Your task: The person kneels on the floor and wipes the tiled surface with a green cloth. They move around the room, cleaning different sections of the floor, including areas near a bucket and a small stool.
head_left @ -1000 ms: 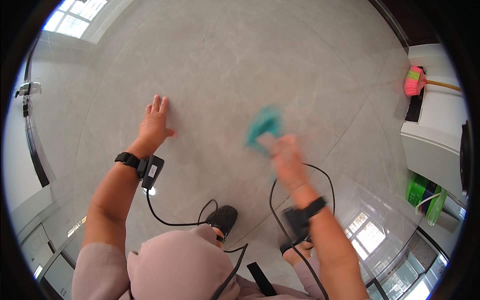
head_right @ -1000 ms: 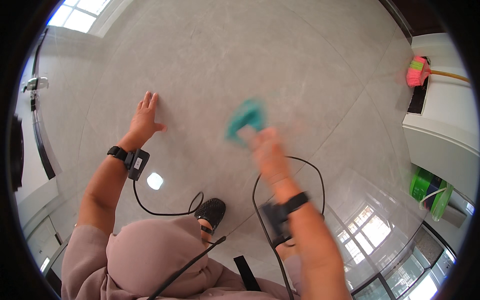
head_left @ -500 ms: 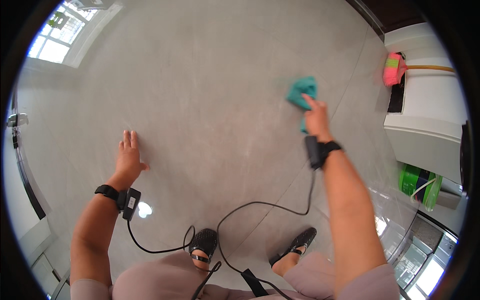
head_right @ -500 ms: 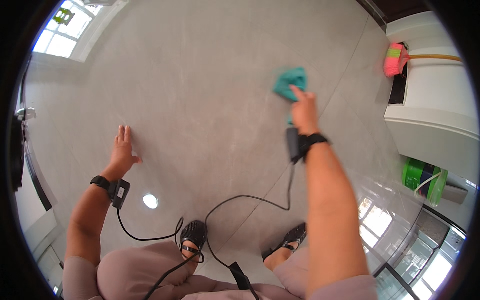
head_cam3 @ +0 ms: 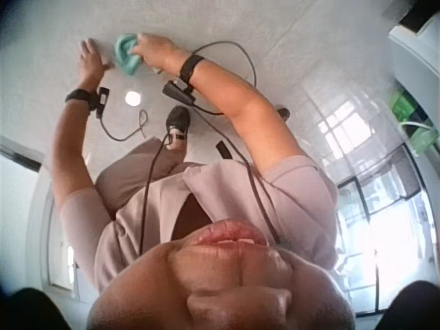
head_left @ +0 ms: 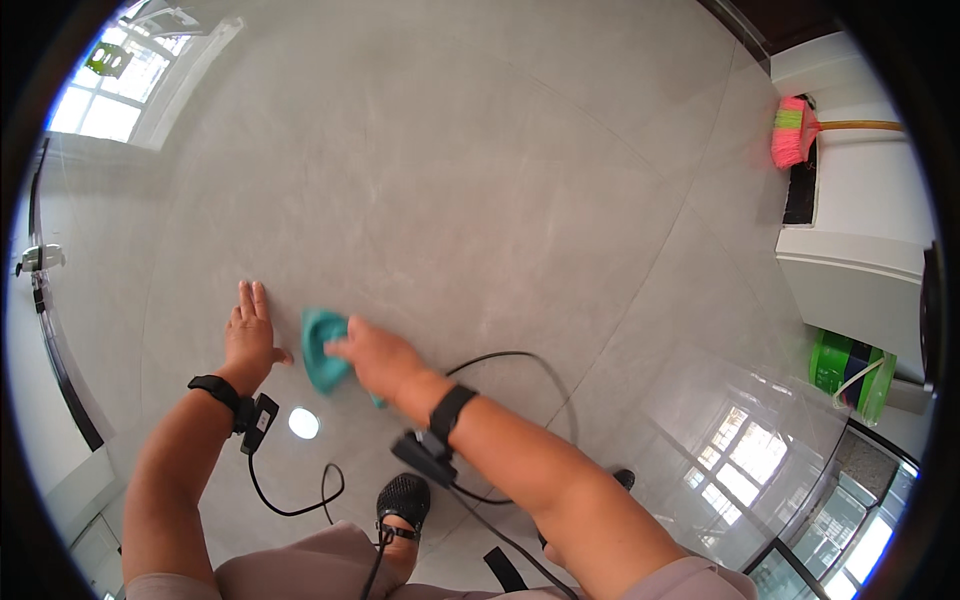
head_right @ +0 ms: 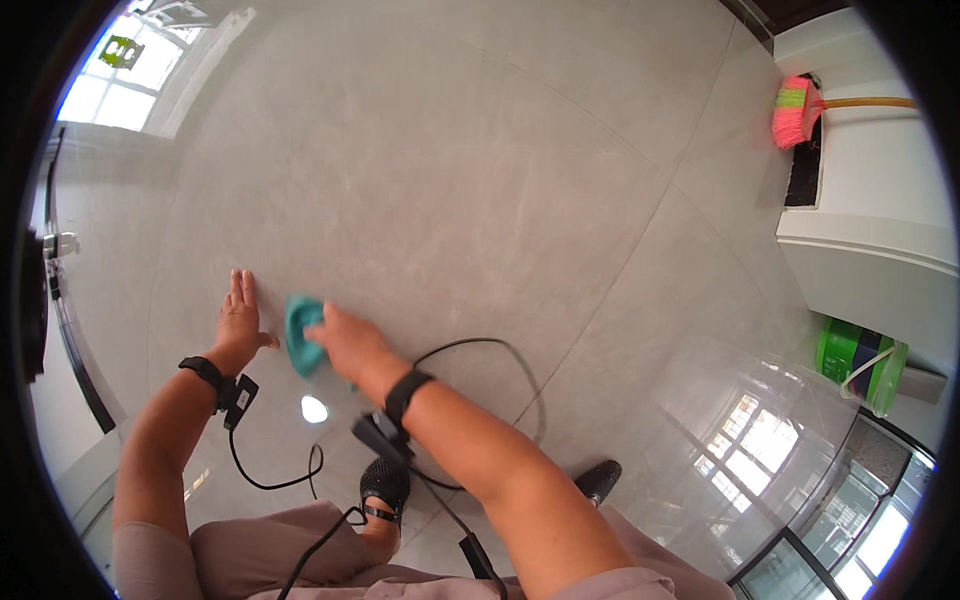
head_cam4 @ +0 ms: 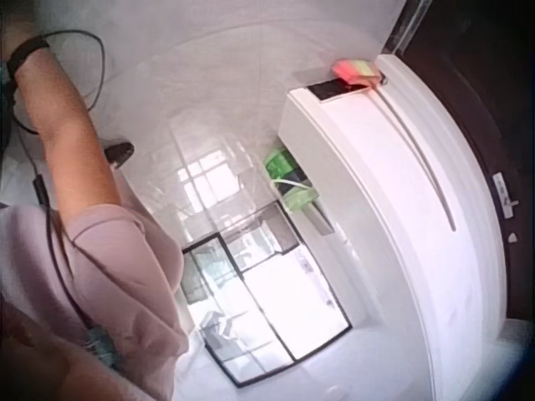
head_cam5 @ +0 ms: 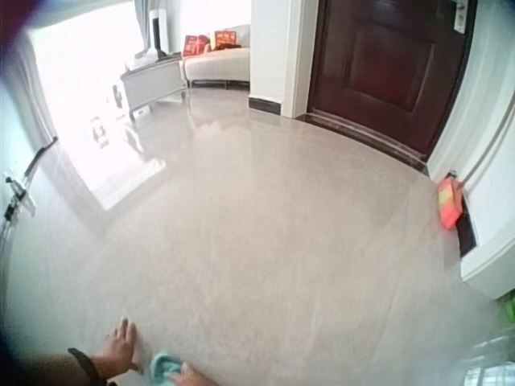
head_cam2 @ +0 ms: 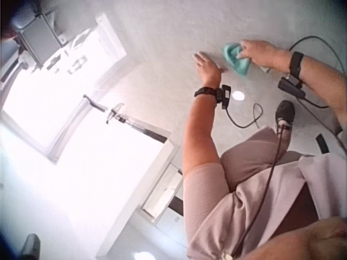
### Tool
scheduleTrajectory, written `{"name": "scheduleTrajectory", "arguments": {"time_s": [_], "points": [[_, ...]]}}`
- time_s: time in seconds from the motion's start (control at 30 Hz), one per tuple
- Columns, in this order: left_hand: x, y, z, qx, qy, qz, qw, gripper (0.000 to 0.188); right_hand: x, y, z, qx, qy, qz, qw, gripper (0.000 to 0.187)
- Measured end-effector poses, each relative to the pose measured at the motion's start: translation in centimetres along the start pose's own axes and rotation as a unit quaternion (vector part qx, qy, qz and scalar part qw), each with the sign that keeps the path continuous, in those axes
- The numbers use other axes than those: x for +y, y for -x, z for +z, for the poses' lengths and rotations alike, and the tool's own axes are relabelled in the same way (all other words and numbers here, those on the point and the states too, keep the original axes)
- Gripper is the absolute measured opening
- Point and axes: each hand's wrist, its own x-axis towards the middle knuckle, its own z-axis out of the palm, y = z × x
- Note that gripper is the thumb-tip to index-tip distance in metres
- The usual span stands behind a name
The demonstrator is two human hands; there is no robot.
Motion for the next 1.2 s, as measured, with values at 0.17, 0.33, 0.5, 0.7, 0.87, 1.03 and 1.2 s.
{"name": "scheduleTrajectory", "arguments": {"time_s": [0.17, 0.33, 0.5, 0.7, 0.87, 1.03, 1.2], "points": [[0.0, -0.1, 0.1, 0.002, -0.032, -0.001, 1.000, 0.135, 5.7, -6.7, -13.9, 0.345, 0.021, -0.026, 0.938, 0.041], [0.1, -0.5, -0.1, -0.005, -0.042, -0.016, 0.999, 0.140, 10.7, -1.7, -27.5, 0.379, 0.035, 0.259, 0.888, 0.048], [-0.3, -0.9, -0.3, -0.020, -0.048, -0.040, 0.998, 0.144, 9.1, 11.1, -28.4, 0.447, -0.438, -0.021, 0.780, 0.035], [-0.7, -0.8, -0.4, 0.003, -0.010, -0.017, 1.000, 0.145, 15.3, 34.8, -18.2, 0.782, -0.326, 0.176, 0.502, 0.026], [-0.9, -1.0, -0.1, 0.011, 0.018, -0.014, 1.000, 0.143, 18.2, 47.6, -9.2, 0.712, -0.506, 0.299, 0.384, 0.030], [-0.9, -1.3, -0.1, 0.006, -0.001, -0.026, 1.000, 0.145, 20.2, 41.4, -12.0, 0.608, -0.598, 0.154, 0.498, 0.028], [-0.8, -1.3, -0.5, 0.006, -0.023, -0.038, 0.999, 0.148, 18.1, 22.3, -23.1, 0.566, -0.548, 0.060, 0.613, 0.017]]}}
